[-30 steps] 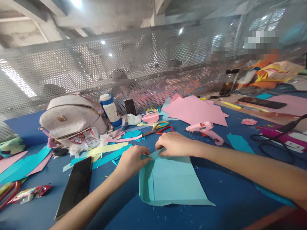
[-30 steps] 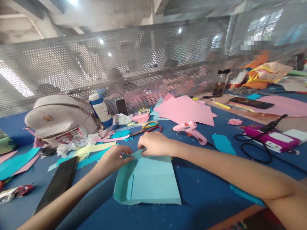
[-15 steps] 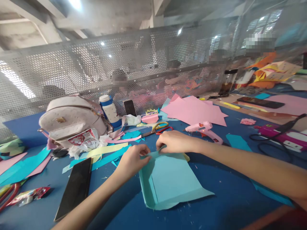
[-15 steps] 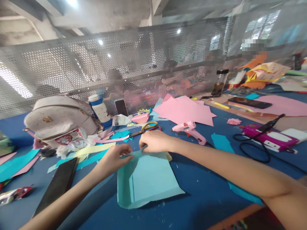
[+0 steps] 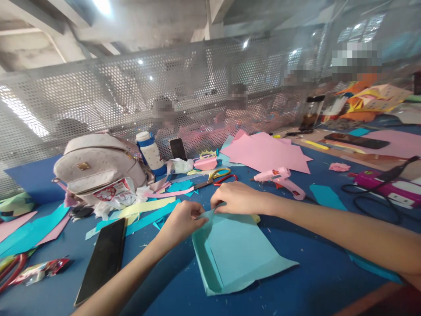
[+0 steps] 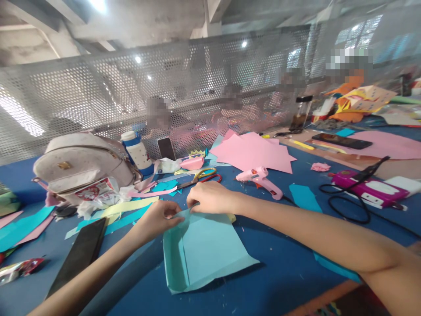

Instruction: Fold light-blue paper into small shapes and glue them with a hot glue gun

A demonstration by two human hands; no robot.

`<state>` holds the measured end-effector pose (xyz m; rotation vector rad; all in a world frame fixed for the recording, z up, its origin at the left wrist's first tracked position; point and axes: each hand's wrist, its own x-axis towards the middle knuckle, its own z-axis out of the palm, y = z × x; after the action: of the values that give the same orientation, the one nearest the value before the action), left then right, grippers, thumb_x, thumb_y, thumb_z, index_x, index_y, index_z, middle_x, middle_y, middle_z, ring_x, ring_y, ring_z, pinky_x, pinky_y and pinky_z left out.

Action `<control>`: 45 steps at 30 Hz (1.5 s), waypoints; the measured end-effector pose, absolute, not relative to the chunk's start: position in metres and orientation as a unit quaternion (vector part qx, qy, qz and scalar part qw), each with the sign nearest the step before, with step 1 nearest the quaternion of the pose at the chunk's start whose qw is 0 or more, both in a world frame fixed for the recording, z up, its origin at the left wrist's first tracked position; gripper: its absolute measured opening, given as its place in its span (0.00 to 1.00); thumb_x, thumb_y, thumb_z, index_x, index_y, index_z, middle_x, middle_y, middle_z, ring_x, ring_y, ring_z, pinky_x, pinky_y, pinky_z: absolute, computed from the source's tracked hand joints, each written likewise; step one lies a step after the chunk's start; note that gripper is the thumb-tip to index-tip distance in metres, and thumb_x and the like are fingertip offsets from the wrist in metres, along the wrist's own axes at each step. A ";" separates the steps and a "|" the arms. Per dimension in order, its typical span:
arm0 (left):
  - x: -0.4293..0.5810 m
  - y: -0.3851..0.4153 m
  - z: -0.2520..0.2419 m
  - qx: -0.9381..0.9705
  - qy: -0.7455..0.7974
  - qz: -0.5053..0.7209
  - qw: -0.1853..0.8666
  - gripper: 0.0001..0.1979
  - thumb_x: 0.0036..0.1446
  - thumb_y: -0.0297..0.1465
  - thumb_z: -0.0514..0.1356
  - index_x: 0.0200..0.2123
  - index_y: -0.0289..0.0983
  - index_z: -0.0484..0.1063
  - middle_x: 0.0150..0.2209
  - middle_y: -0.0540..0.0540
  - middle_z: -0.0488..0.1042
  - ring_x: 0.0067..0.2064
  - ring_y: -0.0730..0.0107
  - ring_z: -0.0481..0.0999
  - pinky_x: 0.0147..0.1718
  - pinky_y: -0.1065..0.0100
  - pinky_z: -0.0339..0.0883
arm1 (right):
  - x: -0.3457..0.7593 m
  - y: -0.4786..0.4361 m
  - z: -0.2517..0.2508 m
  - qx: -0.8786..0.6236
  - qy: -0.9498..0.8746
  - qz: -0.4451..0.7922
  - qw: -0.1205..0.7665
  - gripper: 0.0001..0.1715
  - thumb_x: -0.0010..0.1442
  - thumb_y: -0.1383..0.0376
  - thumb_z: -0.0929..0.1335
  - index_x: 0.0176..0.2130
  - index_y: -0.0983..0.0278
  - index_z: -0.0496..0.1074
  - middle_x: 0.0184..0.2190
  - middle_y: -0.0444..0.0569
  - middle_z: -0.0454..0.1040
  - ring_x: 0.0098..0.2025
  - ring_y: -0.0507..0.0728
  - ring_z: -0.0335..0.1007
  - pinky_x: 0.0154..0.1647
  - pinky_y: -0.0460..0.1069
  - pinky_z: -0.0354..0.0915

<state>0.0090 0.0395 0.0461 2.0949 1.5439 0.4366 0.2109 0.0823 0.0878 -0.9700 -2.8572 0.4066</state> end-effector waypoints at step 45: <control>-0.014 0.046 0.057 0.706 0.464 0.231 0.483 0.11 0.51 0.36 0.63 0.36 0.35 0.71 0.36 0.47 0.74 0.39 0.68 0.72 0.37 0.70 0.64 | 0.221 0.081 0.108 -0.293 -0.939 0.172 0.054 0.04 0.56 0.65 0.69 0.30 0.63 0.75 0.28 0.43 0.75 0.29 0.52 0.68 0.28 0.46 0.53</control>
<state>-0.0136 0.0463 0.0567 1.7208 1.1301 0.5637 0.2206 0.0810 0.1075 -0.8893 -2.8533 0.5218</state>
